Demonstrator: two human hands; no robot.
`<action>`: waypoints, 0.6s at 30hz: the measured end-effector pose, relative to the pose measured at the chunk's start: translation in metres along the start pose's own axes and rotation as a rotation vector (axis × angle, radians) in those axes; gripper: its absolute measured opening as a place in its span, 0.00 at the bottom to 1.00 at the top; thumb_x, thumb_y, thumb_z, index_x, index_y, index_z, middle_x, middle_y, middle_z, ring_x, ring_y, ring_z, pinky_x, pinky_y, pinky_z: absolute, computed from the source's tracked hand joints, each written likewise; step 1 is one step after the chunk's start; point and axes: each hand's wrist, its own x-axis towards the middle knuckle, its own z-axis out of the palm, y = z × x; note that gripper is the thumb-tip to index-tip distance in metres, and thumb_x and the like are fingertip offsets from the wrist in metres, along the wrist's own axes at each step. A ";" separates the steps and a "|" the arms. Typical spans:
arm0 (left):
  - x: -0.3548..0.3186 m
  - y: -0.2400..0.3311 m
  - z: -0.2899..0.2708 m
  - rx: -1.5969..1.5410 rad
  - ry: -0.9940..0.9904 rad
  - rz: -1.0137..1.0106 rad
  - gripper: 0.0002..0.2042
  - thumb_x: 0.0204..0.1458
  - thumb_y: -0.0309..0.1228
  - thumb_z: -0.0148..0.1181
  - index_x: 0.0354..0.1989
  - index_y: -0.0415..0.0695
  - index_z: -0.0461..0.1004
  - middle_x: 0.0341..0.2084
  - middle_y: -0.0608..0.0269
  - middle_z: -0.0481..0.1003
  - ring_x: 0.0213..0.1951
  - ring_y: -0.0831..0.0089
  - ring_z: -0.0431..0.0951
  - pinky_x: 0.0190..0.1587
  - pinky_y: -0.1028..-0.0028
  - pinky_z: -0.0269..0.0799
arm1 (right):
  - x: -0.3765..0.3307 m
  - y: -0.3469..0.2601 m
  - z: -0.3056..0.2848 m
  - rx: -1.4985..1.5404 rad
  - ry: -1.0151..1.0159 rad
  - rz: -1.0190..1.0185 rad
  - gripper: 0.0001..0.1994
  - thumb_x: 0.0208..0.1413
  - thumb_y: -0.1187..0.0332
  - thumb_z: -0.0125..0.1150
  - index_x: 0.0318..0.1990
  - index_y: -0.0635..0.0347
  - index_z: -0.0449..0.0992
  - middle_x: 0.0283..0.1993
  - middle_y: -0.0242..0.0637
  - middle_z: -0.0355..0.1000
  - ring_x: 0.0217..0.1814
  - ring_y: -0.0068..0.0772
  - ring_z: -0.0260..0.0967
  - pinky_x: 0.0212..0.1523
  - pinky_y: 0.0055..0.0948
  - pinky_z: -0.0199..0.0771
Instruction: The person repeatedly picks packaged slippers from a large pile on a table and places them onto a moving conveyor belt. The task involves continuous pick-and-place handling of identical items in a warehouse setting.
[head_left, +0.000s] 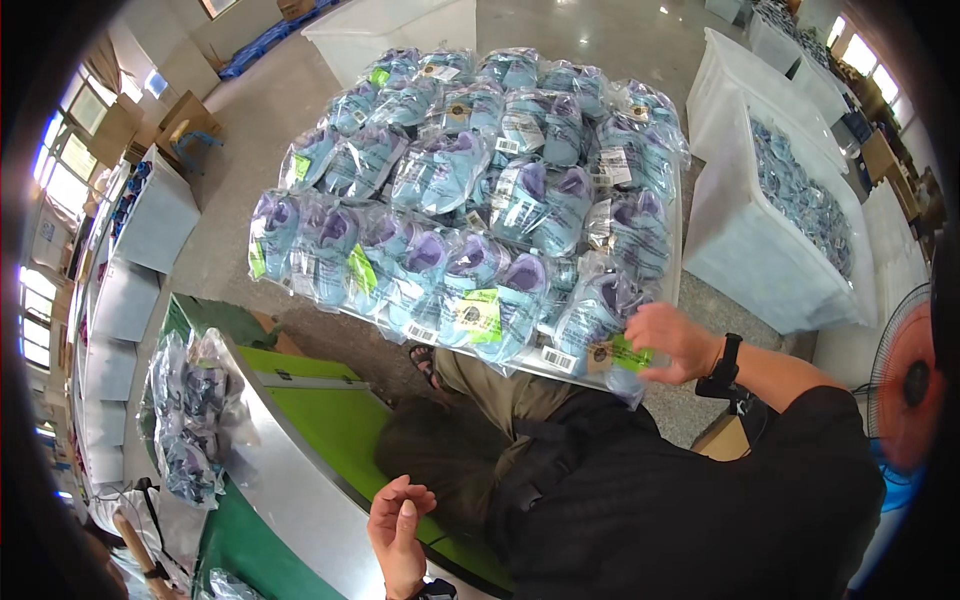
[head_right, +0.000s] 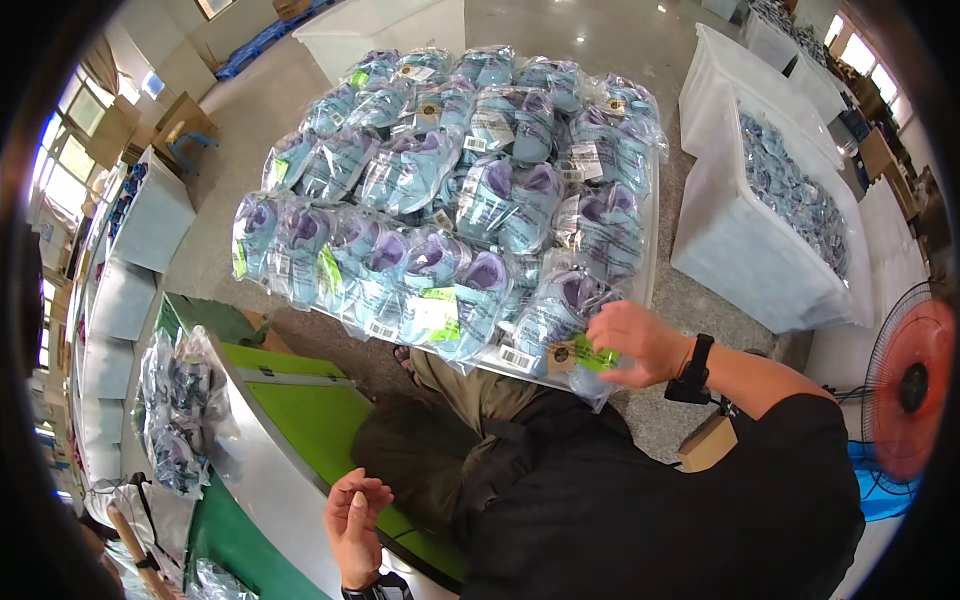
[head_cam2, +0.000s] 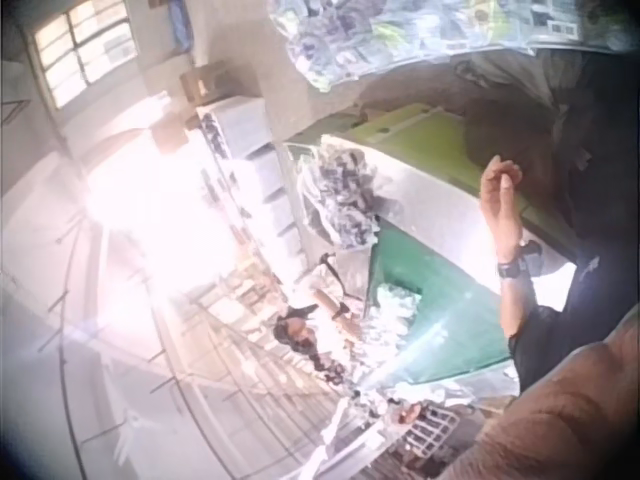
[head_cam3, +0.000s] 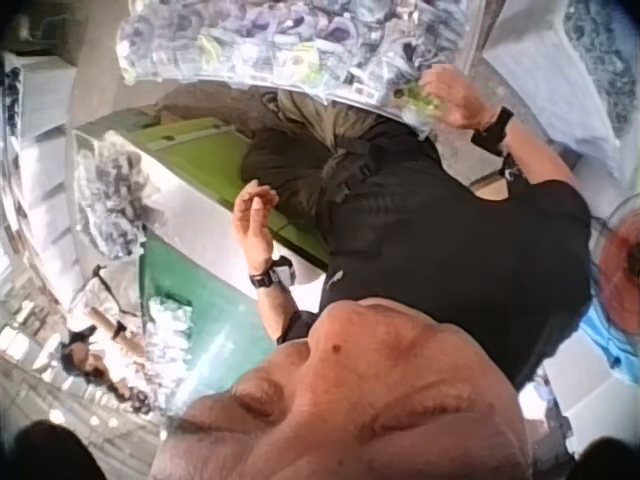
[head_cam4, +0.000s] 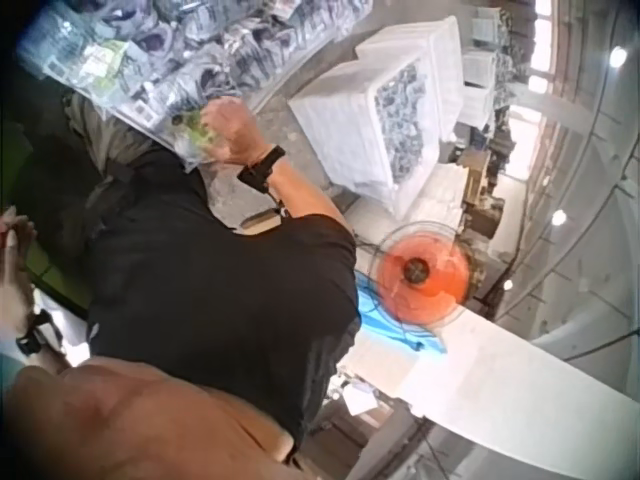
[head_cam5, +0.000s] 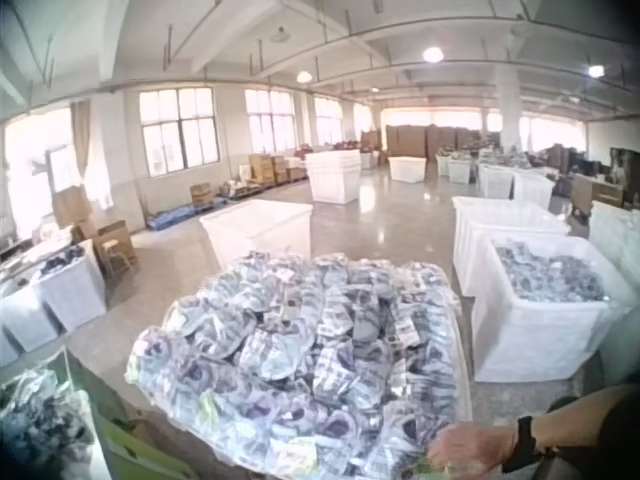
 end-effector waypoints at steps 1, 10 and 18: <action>0.000 -0.001 -0.002 -0.006 0.008 -0.008 0.15 0.64 0.30 0.53 0.56 0.36 0.69 0.44 0.55 0.77 0.44 0.65 0.79 0.51 0.64 0.76 | 0.012 -0.002 0.000 -0.025 0.079 0.028 0.21 0.46 0.63 0.73 0.46 0.55 0.71 0.57 0.41 0.68 0.62 0.46 0.66 0.61 0.48 0.65; -0.009 0.005 -0.024 -0.038 0.065 0.005 0.16 0.65 0.33 0.55 0.58 0.38 0.70 0.46 0.60 0.77 0.47 0.68 0.78 0.54 0.66 0.74 | 0.076 -0.016 0.032 -0.145 0.004 -0.071 0.22 0.49 0.64 0.68 0.52 0.57 0.73 0.55 0.40 0.68 0.58 0.48 0.66 0.58 0.46 0.66; -0.024 -0.006 -0.072 -0.021 0.244 0.026 0.16 0.65 0.33 0.54 0.56 0.38 0.71 0.44 0.59 0.77 0.45 0.67 0.79 0.49 0.68 0.76 | 0.140 -0.048 0.006 0.065 0.068 -0.102 0.20 0.49 0.67 0.68 0.50 0.59 0.75 0.49 0.42 0.72 0.51 0.47 0.71 0.51 0.41 0.71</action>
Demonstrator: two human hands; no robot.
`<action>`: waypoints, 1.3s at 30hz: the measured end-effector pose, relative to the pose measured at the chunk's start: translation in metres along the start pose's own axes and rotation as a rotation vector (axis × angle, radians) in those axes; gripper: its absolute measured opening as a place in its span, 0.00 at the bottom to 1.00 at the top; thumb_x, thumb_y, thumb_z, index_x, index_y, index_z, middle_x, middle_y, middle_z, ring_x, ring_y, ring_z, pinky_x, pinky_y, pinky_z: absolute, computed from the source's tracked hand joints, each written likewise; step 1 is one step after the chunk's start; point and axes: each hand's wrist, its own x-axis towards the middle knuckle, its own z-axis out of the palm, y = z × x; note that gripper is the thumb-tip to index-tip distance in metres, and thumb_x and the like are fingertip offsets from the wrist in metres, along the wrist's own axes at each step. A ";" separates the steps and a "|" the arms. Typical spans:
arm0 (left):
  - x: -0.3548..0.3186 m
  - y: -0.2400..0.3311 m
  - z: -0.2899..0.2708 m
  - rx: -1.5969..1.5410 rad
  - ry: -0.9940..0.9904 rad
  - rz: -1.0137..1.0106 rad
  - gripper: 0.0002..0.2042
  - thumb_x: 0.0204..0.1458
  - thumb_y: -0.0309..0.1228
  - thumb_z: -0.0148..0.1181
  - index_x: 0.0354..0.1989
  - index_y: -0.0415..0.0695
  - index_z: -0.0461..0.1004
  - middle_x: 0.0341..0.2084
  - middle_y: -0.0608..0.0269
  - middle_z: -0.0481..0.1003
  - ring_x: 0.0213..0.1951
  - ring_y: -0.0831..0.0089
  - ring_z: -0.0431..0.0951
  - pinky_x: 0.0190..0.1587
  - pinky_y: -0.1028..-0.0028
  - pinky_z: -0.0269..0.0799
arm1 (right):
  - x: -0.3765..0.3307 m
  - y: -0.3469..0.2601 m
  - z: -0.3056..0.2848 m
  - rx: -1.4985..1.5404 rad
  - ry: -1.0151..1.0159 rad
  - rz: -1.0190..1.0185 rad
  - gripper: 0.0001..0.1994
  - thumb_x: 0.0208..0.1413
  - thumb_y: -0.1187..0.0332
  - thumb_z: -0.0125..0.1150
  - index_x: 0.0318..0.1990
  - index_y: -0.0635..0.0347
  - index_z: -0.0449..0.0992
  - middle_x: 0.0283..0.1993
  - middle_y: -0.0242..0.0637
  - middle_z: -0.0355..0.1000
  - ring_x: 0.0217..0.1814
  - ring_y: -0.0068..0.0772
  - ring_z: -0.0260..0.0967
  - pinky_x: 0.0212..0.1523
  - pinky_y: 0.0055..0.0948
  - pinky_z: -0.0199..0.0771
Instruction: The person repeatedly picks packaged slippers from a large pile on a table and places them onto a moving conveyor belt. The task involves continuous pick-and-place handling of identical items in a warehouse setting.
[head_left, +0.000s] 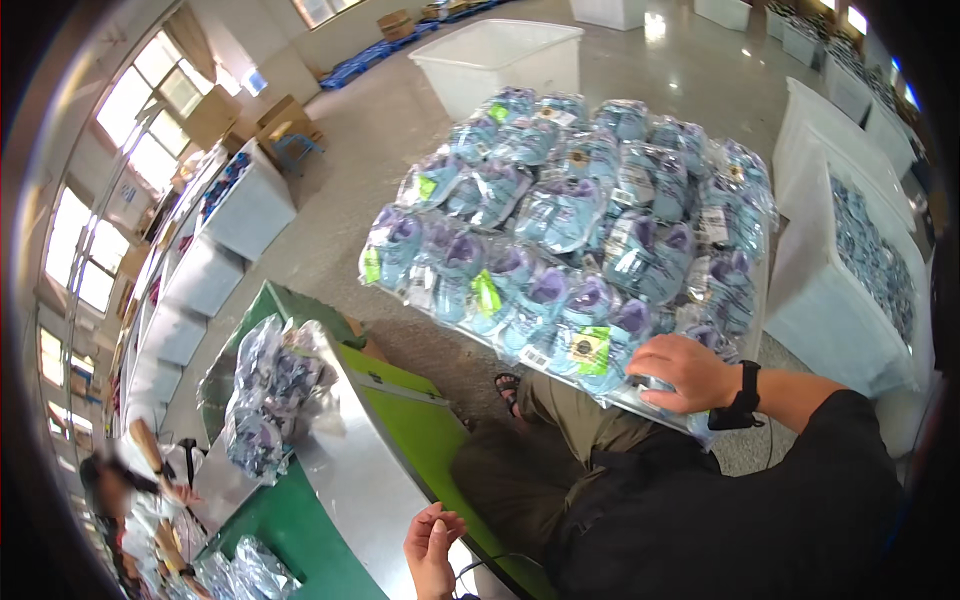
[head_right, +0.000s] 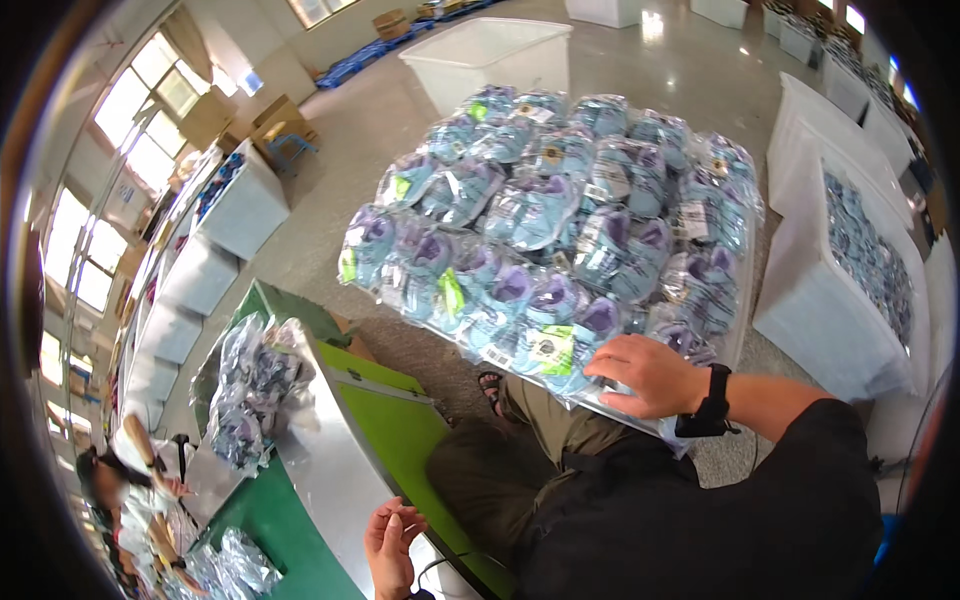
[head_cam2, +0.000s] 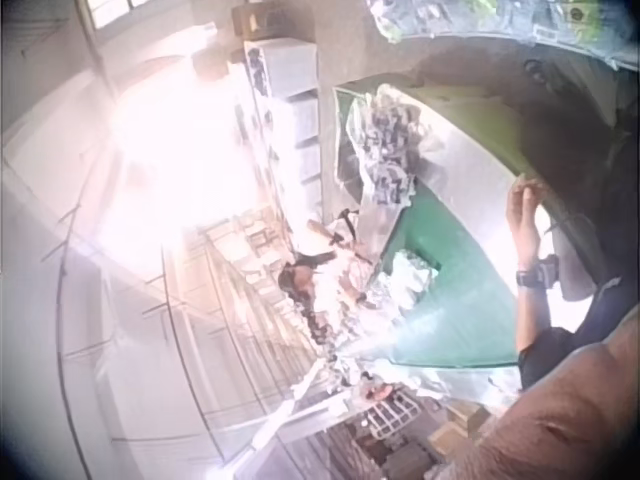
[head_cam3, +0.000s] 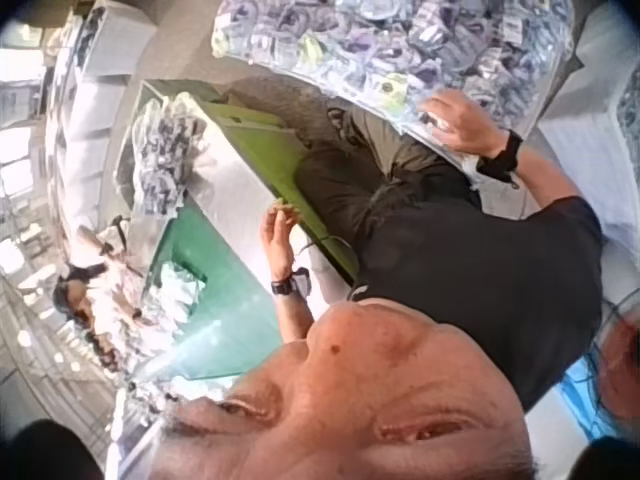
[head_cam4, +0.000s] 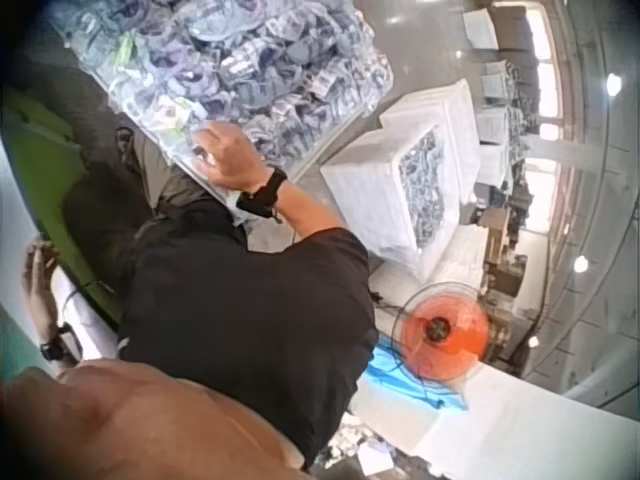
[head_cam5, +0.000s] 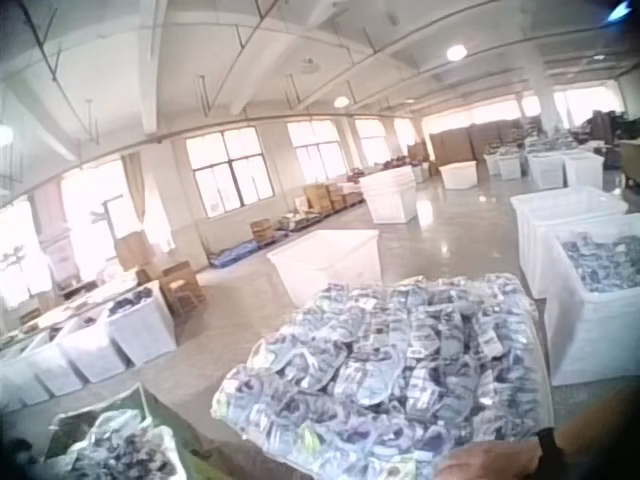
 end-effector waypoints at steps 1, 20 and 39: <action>0.000 0.001 -0.005 -0.030 0.025 0.002 0.15 0.65 0.31 0.53 0.56 0.37 0.70 0.43 0.57 0.77 0.44 0.66 0.80 0.49 0.66 0.77 | 0.008 -0.006 -0.001 0.041 0.002 -0.027 0.20 0.48 0.67 0.69 0.50 0.59 0.75 0.48 0.42 0.73 0.50 0.47 0.71 0.50 0.41 0.71; 0.012 0.005 -0.224 0.154 0.640 0.118 0.18 0.60 0.36 0.62 0.54 0.37 0.74 0.43 0.63 0.78 0.45 0.76 0.76 0.48 0.73 0.73 | 0.092 -0.102 0.054 0.327 -0.156 -0.187 0.18 0.40 0.72 0.69 0.43 0.61 0.76 0.39 0.45 0.75 0.41 0.49 0.73 0.43 0.39 0.74; 0.029 -0.031 -0.479 0.905 1.556 -0.097 0.19 0.56 0.42 0.59 0.46 0.39 0.76 0.42 0.44 0.77 0.47 0.48 0.77 0.52 0.56 0.71 | 0.146 -0.148 0.090 0.344 -0.381 -0.139 0.12 0.55 0.74 0.65 0.47 0.64 0.76 0.40 0.48 0.75 0.41 0.49 0.74 0.44 0.37 0.73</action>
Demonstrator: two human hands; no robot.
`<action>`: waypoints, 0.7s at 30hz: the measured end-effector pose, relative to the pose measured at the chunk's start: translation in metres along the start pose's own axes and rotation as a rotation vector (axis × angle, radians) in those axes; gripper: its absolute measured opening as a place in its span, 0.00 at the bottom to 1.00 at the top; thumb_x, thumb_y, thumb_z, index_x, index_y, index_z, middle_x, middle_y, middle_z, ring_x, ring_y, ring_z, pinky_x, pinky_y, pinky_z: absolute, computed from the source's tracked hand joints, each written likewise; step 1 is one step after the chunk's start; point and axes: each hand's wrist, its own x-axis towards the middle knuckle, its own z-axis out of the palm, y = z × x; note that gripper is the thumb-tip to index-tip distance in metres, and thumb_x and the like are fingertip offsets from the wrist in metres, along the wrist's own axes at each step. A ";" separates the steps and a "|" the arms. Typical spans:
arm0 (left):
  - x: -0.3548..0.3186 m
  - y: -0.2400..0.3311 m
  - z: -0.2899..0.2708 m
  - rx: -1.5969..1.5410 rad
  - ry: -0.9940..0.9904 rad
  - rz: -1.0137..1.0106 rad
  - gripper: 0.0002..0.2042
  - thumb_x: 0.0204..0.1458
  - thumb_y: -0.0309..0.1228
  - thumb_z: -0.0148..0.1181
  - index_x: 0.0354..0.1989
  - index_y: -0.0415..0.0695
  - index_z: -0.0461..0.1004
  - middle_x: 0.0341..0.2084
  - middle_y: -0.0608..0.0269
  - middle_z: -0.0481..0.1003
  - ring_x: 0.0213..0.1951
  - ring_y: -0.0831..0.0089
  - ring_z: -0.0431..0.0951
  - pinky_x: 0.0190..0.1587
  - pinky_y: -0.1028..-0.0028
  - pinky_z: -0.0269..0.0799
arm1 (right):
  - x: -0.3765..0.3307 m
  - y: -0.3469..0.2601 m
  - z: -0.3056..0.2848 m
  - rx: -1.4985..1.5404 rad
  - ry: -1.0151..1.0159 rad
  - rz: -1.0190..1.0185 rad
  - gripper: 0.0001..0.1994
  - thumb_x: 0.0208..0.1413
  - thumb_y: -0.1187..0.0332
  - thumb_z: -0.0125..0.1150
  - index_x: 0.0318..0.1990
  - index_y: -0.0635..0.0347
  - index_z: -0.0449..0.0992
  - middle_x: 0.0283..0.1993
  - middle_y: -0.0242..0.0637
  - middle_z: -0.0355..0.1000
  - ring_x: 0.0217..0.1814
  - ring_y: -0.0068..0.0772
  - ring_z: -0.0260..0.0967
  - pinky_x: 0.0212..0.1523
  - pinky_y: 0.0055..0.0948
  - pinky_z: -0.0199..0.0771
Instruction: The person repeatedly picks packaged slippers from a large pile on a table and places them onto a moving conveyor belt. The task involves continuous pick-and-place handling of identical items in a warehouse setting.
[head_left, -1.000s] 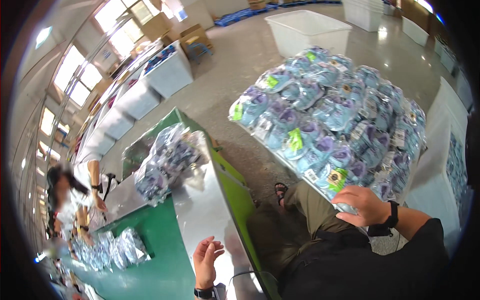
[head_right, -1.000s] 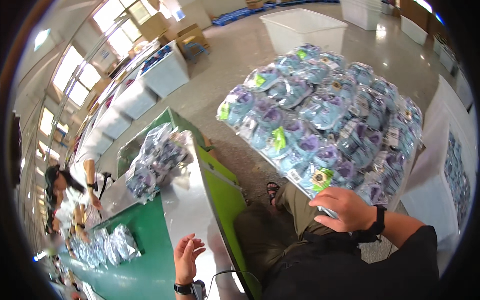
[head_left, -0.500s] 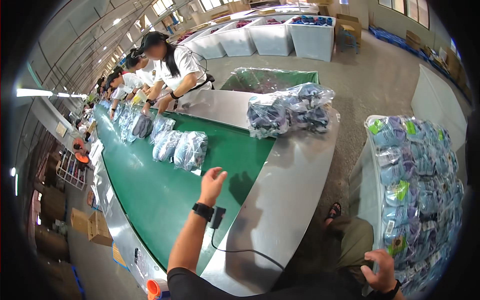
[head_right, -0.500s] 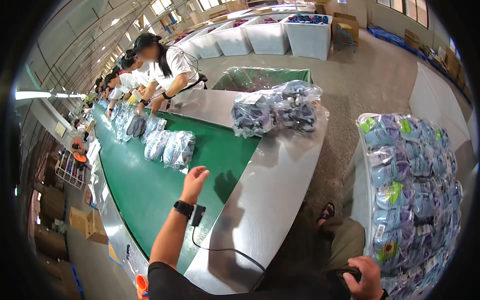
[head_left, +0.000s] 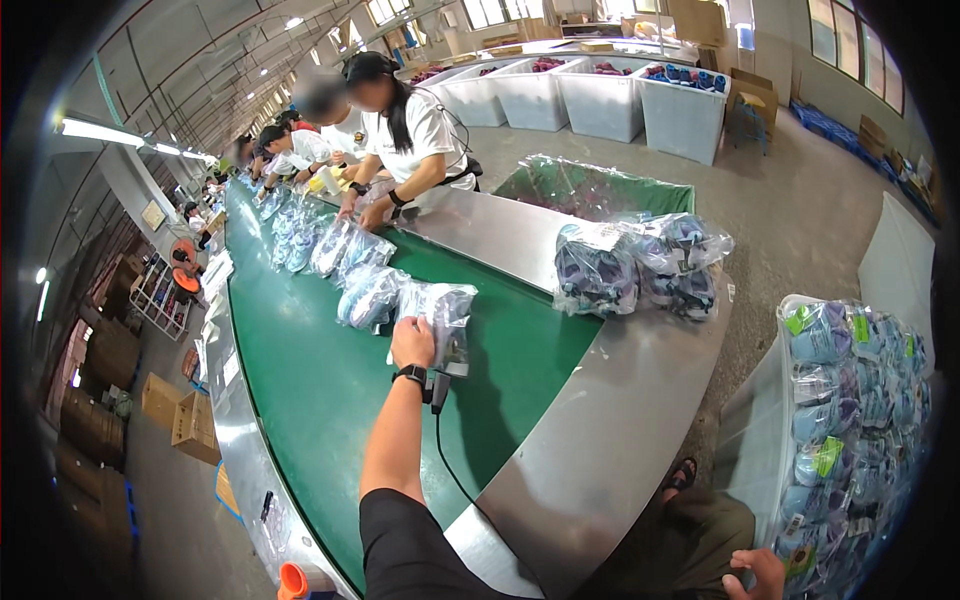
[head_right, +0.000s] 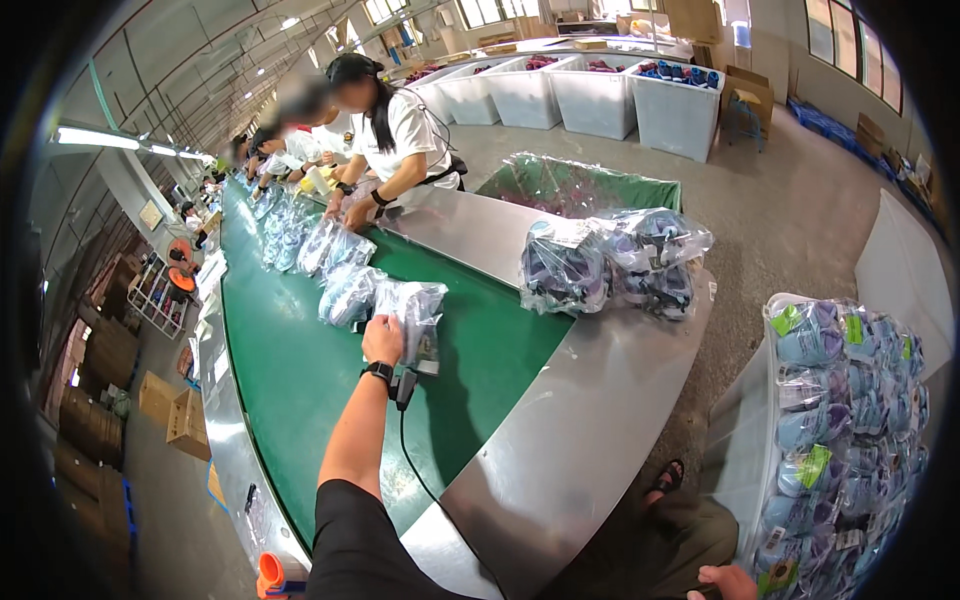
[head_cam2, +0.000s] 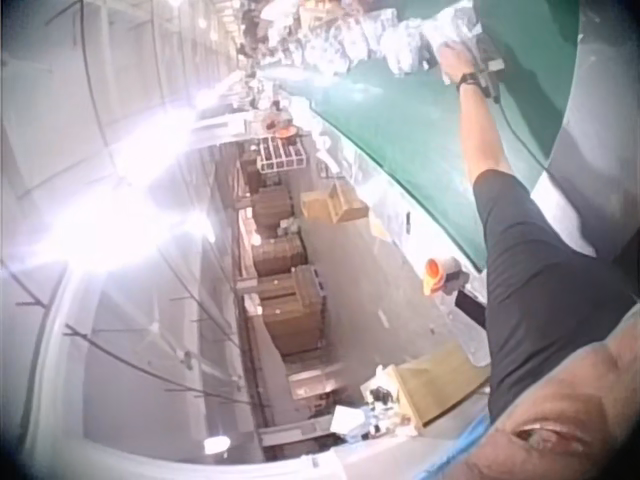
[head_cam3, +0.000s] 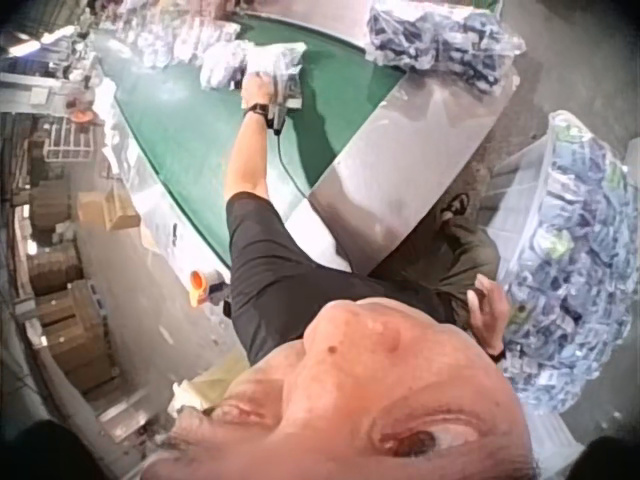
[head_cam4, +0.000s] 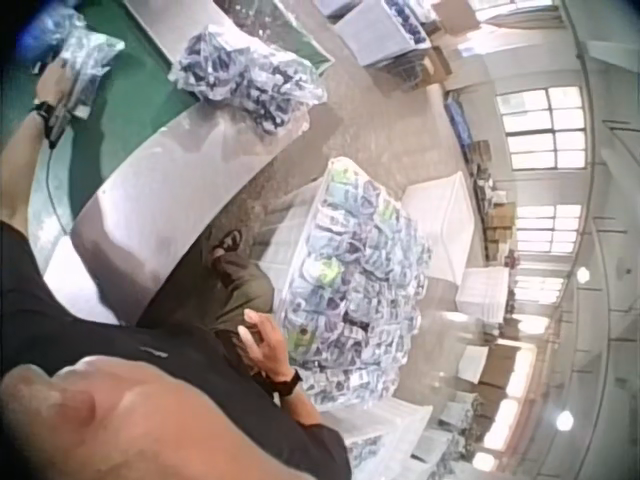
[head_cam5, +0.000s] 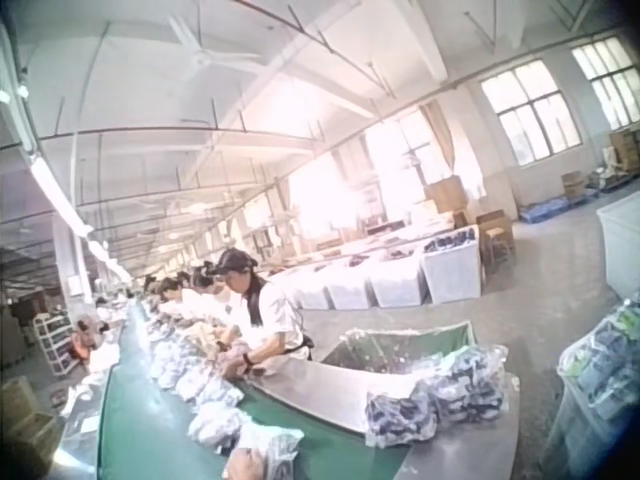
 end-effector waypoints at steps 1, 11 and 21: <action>0.002 -0.010 0.003 -0.116 0.064 0.028 0.20 0.54 0.40 0.62 0.49 0.40 0.73 0.45 0.46 0.75 0.48 0.48 0.75 0.52 0.56 0.71 | 0.000 0.000 0.000 0.000 -0.006 -0.005 0.12 0.55 0.75 0.65 0.47 0.64 0.76 0.40 0.48 0.75 0.41 0.49 0.74 0.43 0.37 0.73; 0.012 -0.031 -0.001 -0.387 -0.236 -0.486 0.39 0.46 0.43 0.70 0.65 0.37 0.61 0.52 0.41 0.73 0.51 0.50 0.76 0.56 0.59 0.73 | -0.005 -0.009 -0.005 -0.003 0.034 0.003 0.10 0.55 0.75 0.65 0.45 0.65 0.77 0.38 0.48 0.76 0.38 0.49 0.74 0.40 0.37 0.74; -0.114 -0.010 -0.028 -0.808 -0.201 0.031 0.34 0.43 0.26 0.74 0.59 0.35 0.63 0.54 0.52 0.66 0.50 0.66 0.72 0.56 0.70 0.69 | -0.035 0.014 0.012 -0.067 0.067 -0.017 0.12 0.44 0.69 0.70 0.36 0.61 0.79 0.32 0.42 0.77 0.37 0.47 0.76 0.38 0.37 0.76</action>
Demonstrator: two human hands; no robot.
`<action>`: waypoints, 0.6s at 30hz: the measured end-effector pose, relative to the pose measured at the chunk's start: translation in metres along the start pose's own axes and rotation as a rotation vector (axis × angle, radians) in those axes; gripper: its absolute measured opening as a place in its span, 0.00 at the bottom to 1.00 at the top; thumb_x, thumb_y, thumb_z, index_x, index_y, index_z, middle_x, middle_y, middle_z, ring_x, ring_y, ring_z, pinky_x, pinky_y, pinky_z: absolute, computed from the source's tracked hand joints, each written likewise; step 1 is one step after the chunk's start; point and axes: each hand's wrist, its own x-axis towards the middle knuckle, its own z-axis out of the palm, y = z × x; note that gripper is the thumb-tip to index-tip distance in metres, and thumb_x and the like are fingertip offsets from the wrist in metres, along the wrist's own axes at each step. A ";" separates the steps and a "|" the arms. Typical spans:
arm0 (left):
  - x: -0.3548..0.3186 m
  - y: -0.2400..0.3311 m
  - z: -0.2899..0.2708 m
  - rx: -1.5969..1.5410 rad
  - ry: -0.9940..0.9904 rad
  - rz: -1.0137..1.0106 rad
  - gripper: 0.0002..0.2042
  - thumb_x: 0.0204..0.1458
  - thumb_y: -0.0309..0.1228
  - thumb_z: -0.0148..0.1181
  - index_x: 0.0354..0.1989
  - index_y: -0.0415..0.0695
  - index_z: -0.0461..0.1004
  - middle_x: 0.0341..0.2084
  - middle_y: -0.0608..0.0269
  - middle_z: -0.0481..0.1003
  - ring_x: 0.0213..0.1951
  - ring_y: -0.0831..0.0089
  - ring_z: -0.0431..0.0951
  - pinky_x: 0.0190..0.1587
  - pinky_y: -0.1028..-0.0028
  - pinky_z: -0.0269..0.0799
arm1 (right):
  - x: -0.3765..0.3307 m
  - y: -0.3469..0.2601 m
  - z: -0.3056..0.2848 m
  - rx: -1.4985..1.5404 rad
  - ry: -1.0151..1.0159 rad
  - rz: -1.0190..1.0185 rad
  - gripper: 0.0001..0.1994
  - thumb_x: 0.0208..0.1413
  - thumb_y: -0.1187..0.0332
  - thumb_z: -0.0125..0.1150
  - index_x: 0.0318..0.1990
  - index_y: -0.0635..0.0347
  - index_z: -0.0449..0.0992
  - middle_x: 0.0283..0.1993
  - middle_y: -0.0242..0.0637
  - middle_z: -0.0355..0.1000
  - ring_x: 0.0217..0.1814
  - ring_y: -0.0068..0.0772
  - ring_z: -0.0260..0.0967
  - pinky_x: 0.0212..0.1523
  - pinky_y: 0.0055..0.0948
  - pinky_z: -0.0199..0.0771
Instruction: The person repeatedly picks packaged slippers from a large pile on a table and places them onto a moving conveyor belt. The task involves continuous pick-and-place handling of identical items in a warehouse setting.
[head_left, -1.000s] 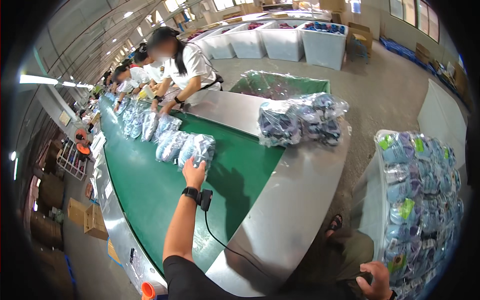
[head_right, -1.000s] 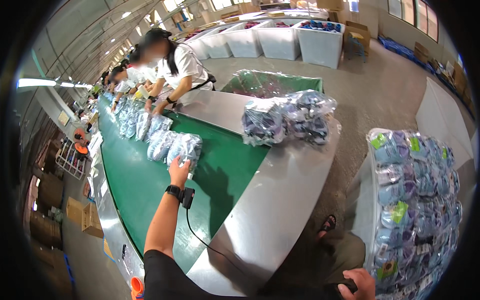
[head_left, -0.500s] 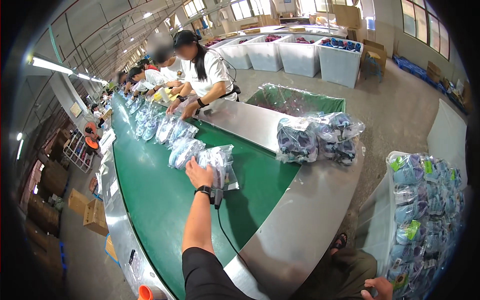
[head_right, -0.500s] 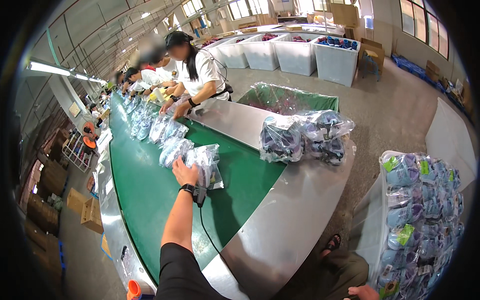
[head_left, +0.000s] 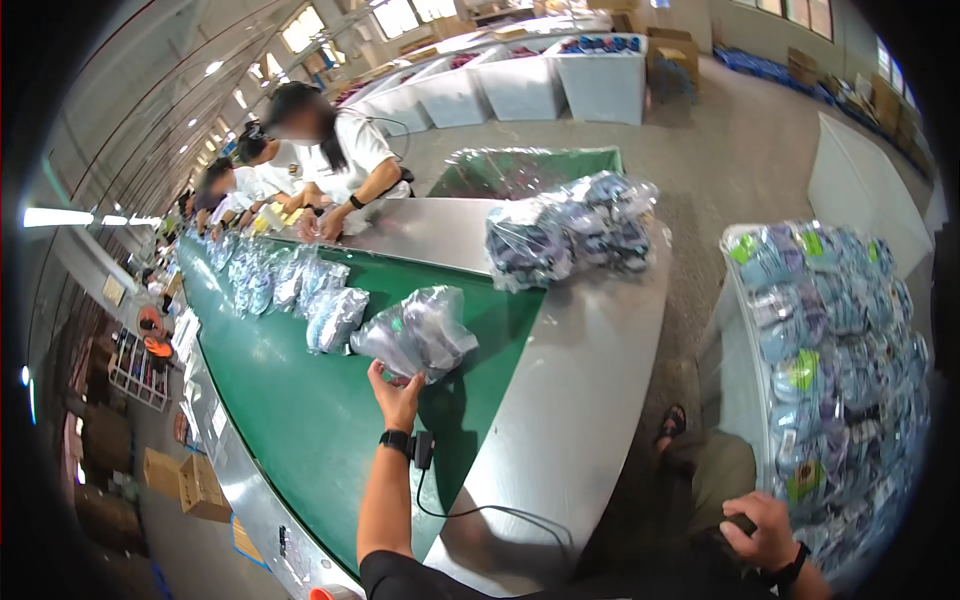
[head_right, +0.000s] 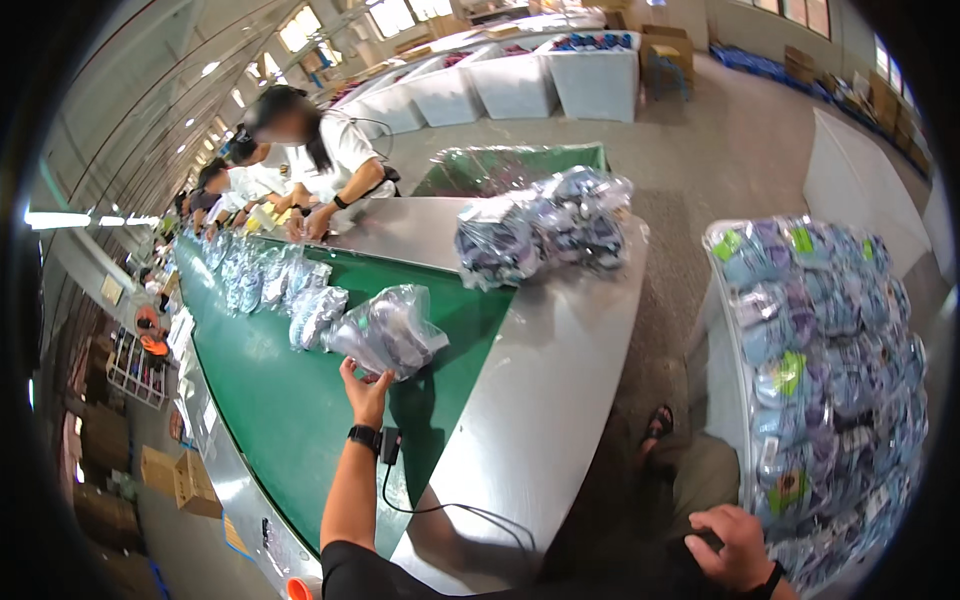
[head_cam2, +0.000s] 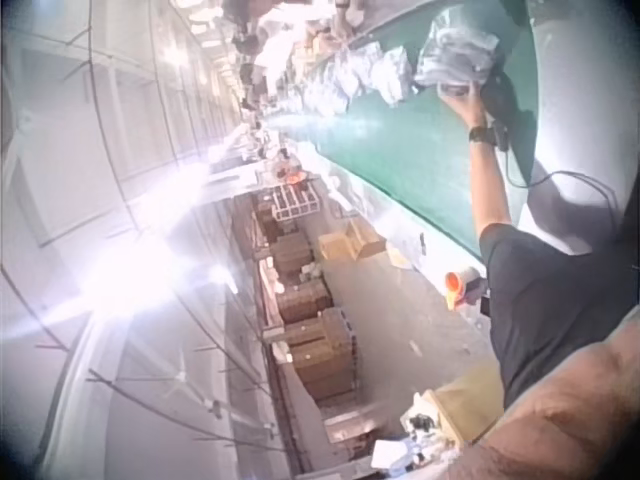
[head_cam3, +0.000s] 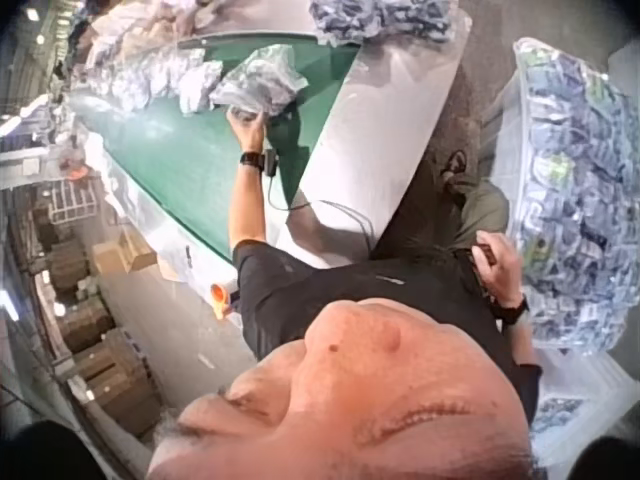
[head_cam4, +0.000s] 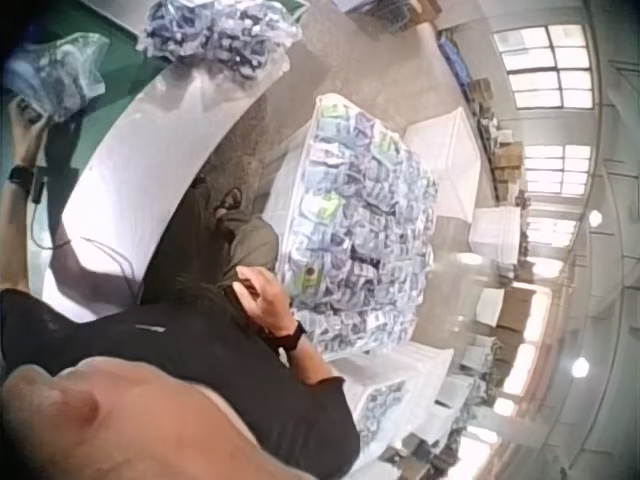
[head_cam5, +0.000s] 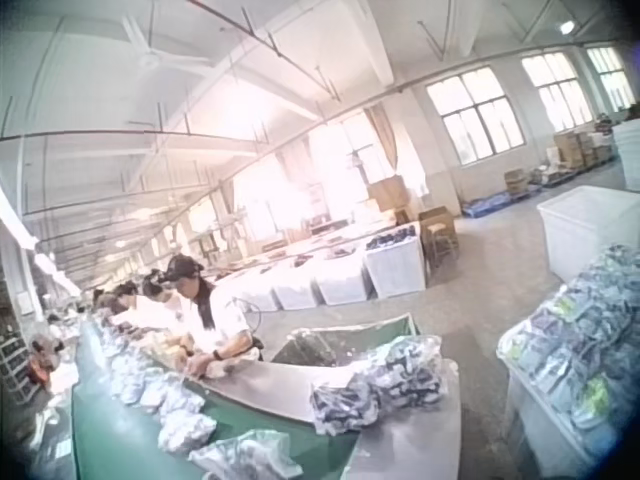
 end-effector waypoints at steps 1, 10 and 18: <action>-0.024 0.021 0.001 -0.106 -0.083 -0.036 0.31 0.45 0.24 0.71 0.58 0.37 0.64 0.53 0.54 0.67 0.50 0.68 0.72 0.55 0.71 0.69 | -0.003 -0.003 -0.002 -0.003 -0.001 -0.005 0.11 0.45 0.69 0.70 0.37 0.62 0.79 0.33 0.43 0.77 0.37 0.48 0.76 0.39 0.38 0.76; -0.110 0.045 -0.012 -0.399 -0.440 -0.470 0.32 0.61 0.35 0.60 0.70 0.40 0.54 0.55 0.54 0.69 0.47 0.70 0.76 0.44 0.71 0.77 | -0.016 -0.016 -0.017 0.029 -0.031 -0.140 0.13 0.47 0.71 0.70 0.41 0.63 0.78 0.36 0.43 0.76 0.36 0.47 0.74 0.37 0.38 0.74; -0.132 0.119 0.015 -0.483 -0.376 -0.458 0.38 0.54 0.22 0.59 0.72 0.36 0.47 0.52 0.50 0.71 0.47 0.67 0.76 0.52 0.69 0.75 | -0.006 -0.037 -0.051 -0.012 0.014 -0.301 0.16 0.44 0.72 0.71 0.42 0.62 0.79 0.35 0.40 0.75 0.36 0.44 0.74 0.36 0.36 0.74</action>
